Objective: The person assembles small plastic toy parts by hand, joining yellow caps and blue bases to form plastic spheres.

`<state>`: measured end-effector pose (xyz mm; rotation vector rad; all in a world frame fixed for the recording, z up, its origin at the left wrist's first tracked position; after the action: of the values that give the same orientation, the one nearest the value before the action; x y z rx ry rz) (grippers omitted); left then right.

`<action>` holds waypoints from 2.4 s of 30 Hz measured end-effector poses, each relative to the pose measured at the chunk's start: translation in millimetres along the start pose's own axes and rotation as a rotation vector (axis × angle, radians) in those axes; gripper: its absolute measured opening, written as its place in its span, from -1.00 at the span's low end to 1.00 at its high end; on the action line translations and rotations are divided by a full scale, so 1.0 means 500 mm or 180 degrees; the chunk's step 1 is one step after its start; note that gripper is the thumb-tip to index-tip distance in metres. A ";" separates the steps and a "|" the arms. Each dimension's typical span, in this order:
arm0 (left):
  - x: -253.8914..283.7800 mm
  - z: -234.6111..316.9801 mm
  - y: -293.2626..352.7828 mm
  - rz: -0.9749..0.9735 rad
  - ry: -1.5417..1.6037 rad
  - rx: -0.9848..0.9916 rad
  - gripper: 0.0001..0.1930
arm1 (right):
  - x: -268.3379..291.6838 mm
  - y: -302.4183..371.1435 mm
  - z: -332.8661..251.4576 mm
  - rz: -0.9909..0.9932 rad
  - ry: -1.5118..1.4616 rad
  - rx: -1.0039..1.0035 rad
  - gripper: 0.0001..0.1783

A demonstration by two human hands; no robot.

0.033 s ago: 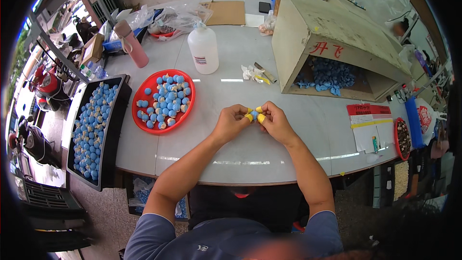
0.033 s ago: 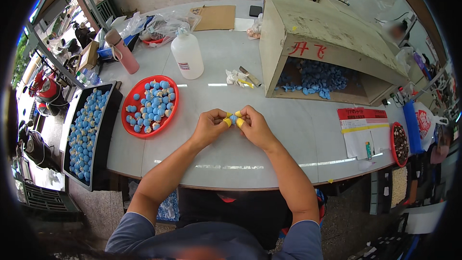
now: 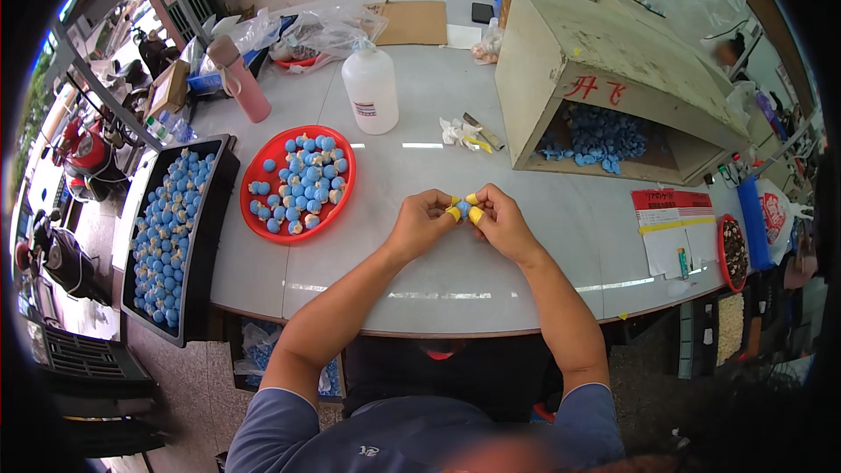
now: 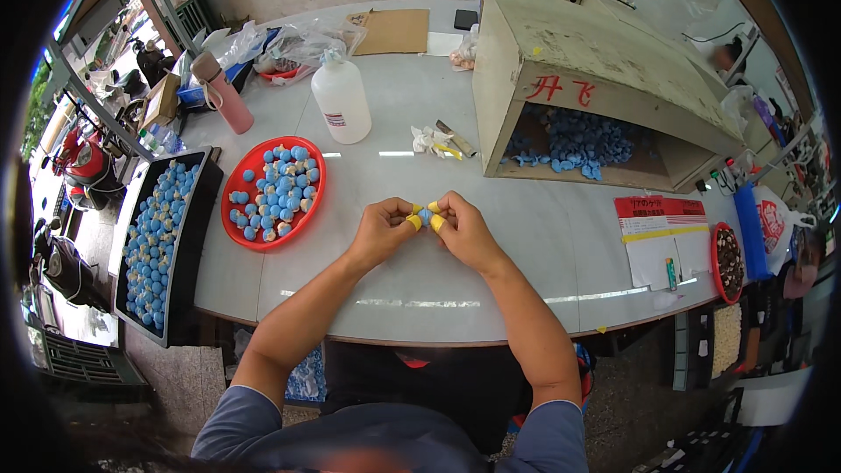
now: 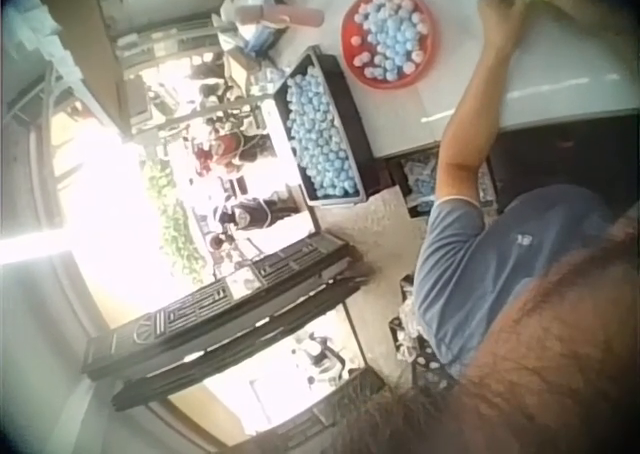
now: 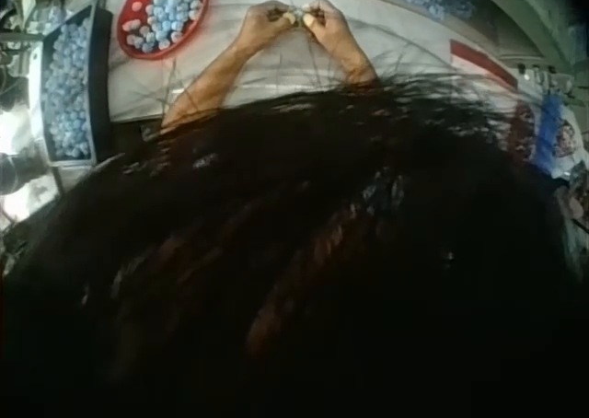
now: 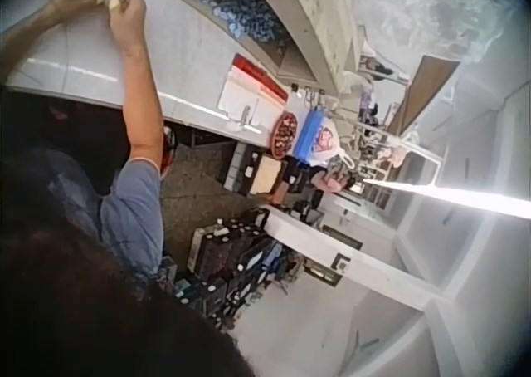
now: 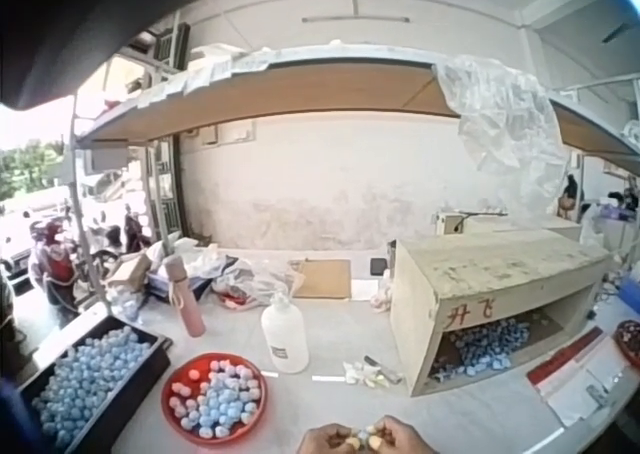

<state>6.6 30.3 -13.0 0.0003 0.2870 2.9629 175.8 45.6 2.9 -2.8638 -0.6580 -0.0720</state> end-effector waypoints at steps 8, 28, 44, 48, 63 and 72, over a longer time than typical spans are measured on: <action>0.000 -0.012 -0.001 0.0128 -0.0094 -0.0139 -0.83 | -0.002 0.000 0.011 0.0002 0.0213 0.0215 -0.89; 0.004 -0.017 -0.009 0.0206 -0.0399 -0.0215 -0.83 | 0.002 -0.004 0.014 -0.0036 0.0283 0.0131 -0.83; 0.003 -0.001 -0.004 0.0020 -0.0090 0.0034 -0.80 | 0.010 -0.009 0.017 -0.0146 -0.0261 -0.0191 -0.83; 0.003 -0.003 -0.005 -0.0029 -0.0106 0.0022 -0.84 | 0.011 -0.007 0.020 -0.0142 -0.0144 -0.0158 -0.88; -0.001 0.011 0.000 -0.0137 0.0348 0.0399 -0.80 | 0.009 -0.004 0.005 -0.0173 -0.0176 -0.0240 -0.90; 0.001 0.018 0.004 -0.0151 0.0348 0.0640 -0.75 | 0.007 -0.004 0.000 -0.0010 -0.0213 -0.0305 -0.82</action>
<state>6.0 30.2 -3.7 -0.1422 0.5895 2.8782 178.3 49.0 3.7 -2.9686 -0.6900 -0.0081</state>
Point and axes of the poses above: each hand's wrist, its own y-axis away from the middle knuckle, its own x-axis out of the back of the hand, z = x × y, the point moved 3 cm from there along -y, towards the middle knuckle, and after that the axes turned 10 degrees about x, right-handed, at the moved point
